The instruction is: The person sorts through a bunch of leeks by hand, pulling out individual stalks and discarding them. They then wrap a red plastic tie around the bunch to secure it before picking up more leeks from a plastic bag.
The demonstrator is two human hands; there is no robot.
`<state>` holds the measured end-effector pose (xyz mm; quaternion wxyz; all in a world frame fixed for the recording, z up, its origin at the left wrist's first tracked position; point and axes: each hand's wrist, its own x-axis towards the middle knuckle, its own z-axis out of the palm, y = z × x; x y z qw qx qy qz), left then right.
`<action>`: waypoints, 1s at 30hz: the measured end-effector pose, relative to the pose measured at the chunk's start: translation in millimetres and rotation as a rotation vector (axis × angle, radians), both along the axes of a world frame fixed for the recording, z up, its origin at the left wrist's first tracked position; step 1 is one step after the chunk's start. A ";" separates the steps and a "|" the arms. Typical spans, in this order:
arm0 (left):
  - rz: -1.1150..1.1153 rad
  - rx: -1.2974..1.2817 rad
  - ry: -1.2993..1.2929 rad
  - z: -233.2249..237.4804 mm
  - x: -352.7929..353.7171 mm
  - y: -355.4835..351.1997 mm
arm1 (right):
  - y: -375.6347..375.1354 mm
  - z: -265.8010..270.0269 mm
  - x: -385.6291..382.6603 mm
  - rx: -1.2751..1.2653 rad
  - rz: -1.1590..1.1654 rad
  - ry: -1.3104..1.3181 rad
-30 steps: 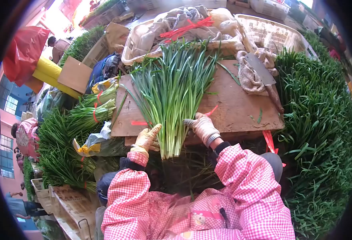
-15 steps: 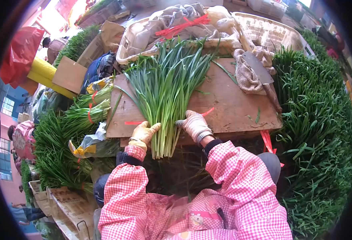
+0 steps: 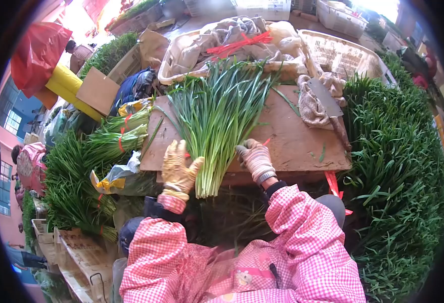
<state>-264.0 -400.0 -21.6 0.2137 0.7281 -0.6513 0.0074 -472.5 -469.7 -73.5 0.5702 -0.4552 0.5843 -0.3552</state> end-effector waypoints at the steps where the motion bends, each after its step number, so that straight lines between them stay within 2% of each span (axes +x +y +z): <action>1: 0.002 0.006 -0.084 5.0 -15.9 -2.9 | -5.3 13.5 0.0 -0.106 0.002 0.055; 2: 0.004 0.014 -0.168 9.0 -29.9 -6.0 | -11.1 26.8 0.4 -0.211 0.005 0.111; 3: 0.030 0.082 -0.146 5.8 -37.8 -11.5 | -16.6 47.9 1.8 -0.324 0.003 0.156; 6: 0.087 0.263 -0.078 -9.6 -52.1 -19.8 | -54.2 63.3 7.4 -0.717 -0.021 0.427; 7: 0.092 0.303 -0.060 -15.0 -54.6 -17.4 | -66.1 72.2 8.9 -0.705 0.035 0.524; 10: 0.101 0.354 -0.008 -23.7 -56.8 -18.1 | -104.5 76.6 19.9 -0.401 0.171 0.696; 15: 0.102 0.362 0.028 -27.7 -55.7 -20.5 | -124.7 68.4 37.7 -0.277 0.157 0.962; 18: 0.090 0.375 0.062 -27.5 -55.6 -20.5 | -162.8 21.5 20.6 -0.336 0.100 0.503; 21: 0.075 0.373 0.072 -28.4 -54.1 -20.8 | -249.1 -40.2 -24.9 -0.577 -0.109 0.303; 22: 0.073 0.374 0.041 -29.7 -54.0 -19.7 | -210.0 14.6 -28.0 -0.126 -0.379 -0.430; 24: 0.071 0.366 -0.022 -29.0 -53.9 -20.2 | -188.6 61.5 -37.3 -0.069 -0.454 -0.554; 27: 0.045 0.408 0.039 -23.5 -54.0 -20.9 | -137.4 107.3 -62.6 -0.077 0.028 -0.943; 28: 0.052 0.420 0.065 -20.0 -50.0 -18.9 | -95.5 130.0 -58.9 -0.196 0.139 -0.867; 29: 0.003 0.418 0.093 -11.5 -44.1 -16.5 | -47.7 156.3 -50.4 -0.145 0.083 -0.769; 30: -0.049 0.232 0.162 -31.8 -38.5 -13.3 | -43.7 144.1 -64.6 -0.184 0.678 -0.786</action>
